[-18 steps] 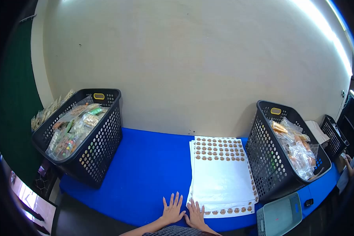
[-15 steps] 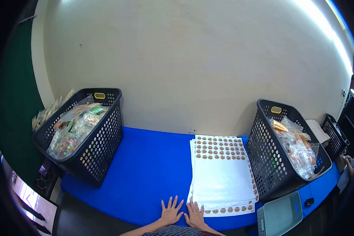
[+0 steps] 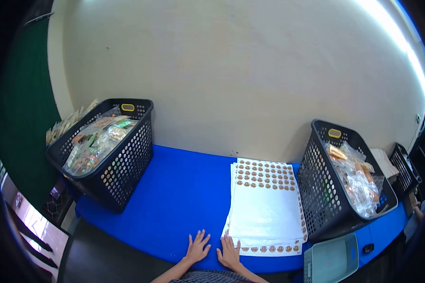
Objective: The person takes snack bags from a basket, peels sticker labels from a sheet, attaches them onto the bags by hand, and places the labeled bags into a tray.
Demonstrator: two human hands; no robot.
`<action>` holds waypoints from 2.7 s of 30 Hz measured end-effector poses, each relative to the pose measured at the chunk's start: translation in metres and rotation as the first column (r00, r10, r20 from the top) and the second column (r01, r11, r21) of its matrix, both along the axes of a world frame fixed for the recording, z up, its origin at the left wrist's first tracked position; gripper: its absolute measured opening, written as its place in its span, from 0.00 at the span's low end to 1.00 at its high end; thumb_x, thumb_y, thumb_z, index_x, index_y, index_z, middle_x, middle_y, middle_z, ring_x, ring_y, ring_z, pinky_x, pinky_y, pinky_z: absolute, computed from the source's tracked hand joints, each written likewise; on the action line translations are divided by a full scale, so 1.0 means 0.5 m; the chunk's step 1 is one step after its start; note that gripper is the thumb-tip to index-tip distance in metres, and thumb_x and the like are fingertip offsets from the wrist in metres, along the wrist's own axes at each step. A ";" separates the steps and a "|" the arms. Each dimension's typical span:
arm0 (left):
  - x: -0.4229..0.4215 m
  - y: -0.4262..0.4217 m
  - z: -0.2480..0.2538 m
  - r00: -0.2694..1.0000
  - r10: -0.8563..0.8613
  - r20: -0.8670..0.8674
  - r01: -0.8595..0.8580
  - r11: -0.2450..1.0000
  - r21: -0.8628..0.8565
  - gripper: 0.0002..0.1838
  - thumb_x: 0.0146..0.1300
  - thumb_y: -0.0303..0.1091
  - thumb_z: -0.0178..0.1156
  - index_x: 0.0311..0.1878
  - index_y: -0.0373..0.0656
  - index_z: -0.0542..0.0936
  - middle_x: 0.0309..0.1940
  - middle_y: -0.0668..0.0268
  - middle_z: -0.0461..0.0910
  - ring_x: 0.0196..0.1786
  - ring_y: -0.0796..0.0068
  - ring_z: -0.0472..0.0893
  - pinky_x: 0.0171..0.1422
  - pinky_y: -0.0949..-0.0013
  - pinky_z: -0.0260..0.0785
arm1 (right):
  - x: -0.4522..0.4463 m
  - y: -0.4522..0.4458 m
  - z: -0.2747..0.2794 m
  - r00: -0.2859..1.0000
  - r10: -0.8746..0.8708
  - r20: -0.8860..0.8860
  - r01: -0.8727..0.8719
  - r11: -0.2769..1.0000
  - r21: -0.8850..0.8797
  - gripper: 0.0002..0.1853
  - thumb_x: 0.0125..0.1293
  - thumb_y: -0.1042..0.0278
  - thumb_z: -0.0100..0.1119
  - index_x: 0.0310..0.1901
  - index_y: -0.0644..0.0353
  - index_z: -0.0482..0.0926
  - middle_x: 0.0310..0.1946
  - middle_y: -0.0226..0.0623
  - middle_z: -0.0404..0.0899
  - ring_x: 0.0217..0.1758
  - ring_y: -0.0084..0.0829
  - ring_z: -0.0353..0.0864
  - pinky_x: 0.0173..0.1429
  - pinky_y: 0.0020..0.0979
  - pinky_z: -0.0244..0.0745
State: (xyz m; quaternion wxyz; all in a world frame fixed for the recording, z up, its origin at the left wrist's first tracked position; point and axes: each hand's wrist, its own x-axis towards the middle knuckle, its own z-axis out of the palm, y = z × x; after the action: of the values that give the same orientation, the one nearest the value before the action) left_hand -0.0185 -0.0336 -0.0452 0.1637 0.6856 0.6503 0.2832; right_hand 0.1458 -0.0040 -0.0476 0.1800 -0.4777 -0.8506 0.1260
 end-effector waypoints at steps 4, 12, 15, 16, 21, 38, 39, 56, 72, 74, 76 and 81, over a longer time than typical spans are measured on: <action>-0.016 -0.050 0.142 0.944 0.315 0.095 -0.324 0.939 0.115 0.25 0.55 0.43 0.51 0.57 0.50 0.66 0.62 0.55 0.53 0.66 0.52 0.48 0.63 0.40 0.25 | 0.000 0.026 0.064 0.975 0.044 -0.217 -0.064 0.994 -0.084 0.28 0.57 0.57 0.45 0.58 0.61 0.57 0.62 0.45 0.51 0.66 0.44 0.46 0.63 0.52 0.28; -0.090 -0.209 0.264 0.783 0.602 0.159 -0.622 0.767 0.158 0.26 0.55 0.41 0.52 0.58 0.47 0.65 0.62 0.57 0.53 0.66 0.54 0.46 0.63 0.42 0.22 | -0.072 0.009 0.194 0.883 0.209 -0.420 -0.272 0.957 -0.096 0.26 0.57 0.62 0.45 0.57 0.63 0.57 0.62 0.46 0.51 0.66 0.45 0.43 0.64 0.51 0.27; -0.119 -0.274 0.283 0.718 0.672 0.183 -0.696 0.689 0.200 0.26 0.56 0.41 0.52 0.58 0.45 0.64 0.62 0.57 0.53 0.66 0.54 0.46 0.63 0.43 0.22 | -0.121 -0.022 0.236 0.862 0.326 -0.388 -0.350 0.937 0.010 0.26 0.57 0.63 0.45 0.57 0.63 0.57 0.62 0.45 0.50 0.66 0.45 0.43 0.64 0.51 0.27; -0.133 -0.298 0.288 0.691 0.695 0.202 -0.723 0.655 0.219 0.25 0.56 0.40 0.51 0.58 0.44 0.64 0.62 0.57 0.53 0.66 0.54 0.46 0.64 0.44 0.22 | -0.142 -0.036 0.248 0.854 0.359 -0.376 -0.372 0.927 0.039 0.26 0.57 0.64 0.45 0.57 0.62 0.57 0.62 0.45 0.50 0.66 0.46 0.43 0.64 0.51 0.28; -0.209 -0.406 0.297 0.571 0.759 0.312 -0.820 0.513 0.252 0.24 0.58 0.40 0.48 0.58 0.44 0.63 0.62 0.56 0.53 0.66 0.53 0.47 0.64 0.44 0.24 | -0.248 -0.105 0.298 0.785 0.455 -0.420 -0.451 0.885 0.117 0.26 0.56 0.65 0.46 0.57 0.62 0.57 0.62 0.46 0.50 0.66 0.46 0.43 0.64 0.50 0.27; -0.440 -0.706 0.330 0.430 0.875 0.221 -0.876 0.346 0.336 0.31 0.56 0.36 0.49 0.60 0.31 0.54 0.62 0.47 0.50 0.65 0.49 0.48 0.66 0.55 0.37 | -0.603 -0.333 0.380 0.453 0.696 -0.558 -0.735 0.645 0.208 0.19 0.54 0.71 0.52 0.50 0.57 0.69 0.57 0.42 0.60 0.64 0.42 0.51 0.65 0.44 0.35; -0.451 -0.709 0.331 0.413 0.874 0.255 -0.885 0.320 0.338 0.30 0.56 0.35 0.49 0.60 0.31 0.54 0.61 0.47 0.50 0.65 0.49 0.49 0.66 0.56 0.39 | -0.617 -0.334 0.388 0.455 0.695 -0.557 -0.734 0.646 0.207 0.19 0.54 0.71 0.52 0.50 0.57 0.69 0.57 0.42 0.60 0.64 0.42 0.51 0.65 0.44 0.35; -0.772 -0.572 0.424 0.442 0.857 0.265 -0.816 0.260 0.517 0.31 0.49 0.34 0.58 0.56 0.32 0.61 0.58 0.47 0.58 0.61 0.51 0.59 0.63 0.58 0.51 | -0.850 -0.097 0.593 0.608 0.633 -0.479 -0.402 0.766 0.502 0.12 0.43 0.71 0.57 0.34 0.57 0.75 0.29 0.33 0.73 0.39 0.34 0.70 0.52 0.36 0.52; -1.032 -0.290 0.584 0.902 0.402 -0.156 -0.184 0.686 0.703 0.18 0.44 0.47 0.62 0.38 0.48 0.77 0.42 0.63 0.73 0.51 0.62 0.68 0.61 0.53 0.49 | -0.875 -0.108 0.586 0.712 0.516 -0.477 -0.281 0.831 0.479 0.10 0.46 0.60 0.53 0.23 0.57 0.77 0.15 0.29 0.71 0.23 0.27 0.63 0.42 0.32 0.52; -1.062 -0.266 0.600 0.874 0.338 -0.348 -0.039 0.765 0.643 0.23 0.39 0.55 0.63 0.37 0.52 0.78 0.38 0.70 0.75 0.44 0.71 0.72 0.55 0.63 0.54 | -0.879 -0.111 0.581 0.723 0.481 -0.497 -0.233 0.846 0.479 0.11 0.46 0.59 0.52 0.22 0.56 0.77 0.15 0.29 0.71 0.22 0.27 0.63 0.42 0.32 0.52; -1.084 -0.260 0.589 0.890 0.278 -0.360 0.003 0.788 0.616 0.22 0.40 0.54 0.63 0.37 0.53 0.78 0.34 0.72 0.75 0.39 0.75 0.73 0.51 0.65 0.55 | -0.890 -0.110 0.577 0.707 0.454 -0.542 -0.177 0.855 0.487 0.13 0.48 0.57 0.50 0.18 0.56 0.77 0.12 0.28 0.69 0.20 0.26 0.64 0.42 0.32 0.53; -1.111 -0.254 0.619 0.916 0.119 -0.382 0.116 0.835 0.538 0.18 0.43 0.51 0.62 0.36 0.54 0.80 0.25 0.77 0.76 0.26 0.82 0.74 0.35 0.76 0.57 | -0.913 -0.116 0.572 0.699 0.376 -0.608 -0.048 0.874 0.484 0.13 0.49 0.60 0.49 0.14 0.56 0.74 0.09 0.27 0.68 0.16 0.24 0.63 0.41 0.33 0.54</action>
State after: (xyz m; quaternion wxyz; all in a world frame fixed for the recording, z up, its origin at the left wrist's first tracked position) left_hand -0.5741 -0.1607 0.2643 -0.1771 0.7460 0.5611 0.3119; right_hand -0.3107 -0.0620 0.2386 0.5661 -0.2403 -0.7791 0.1216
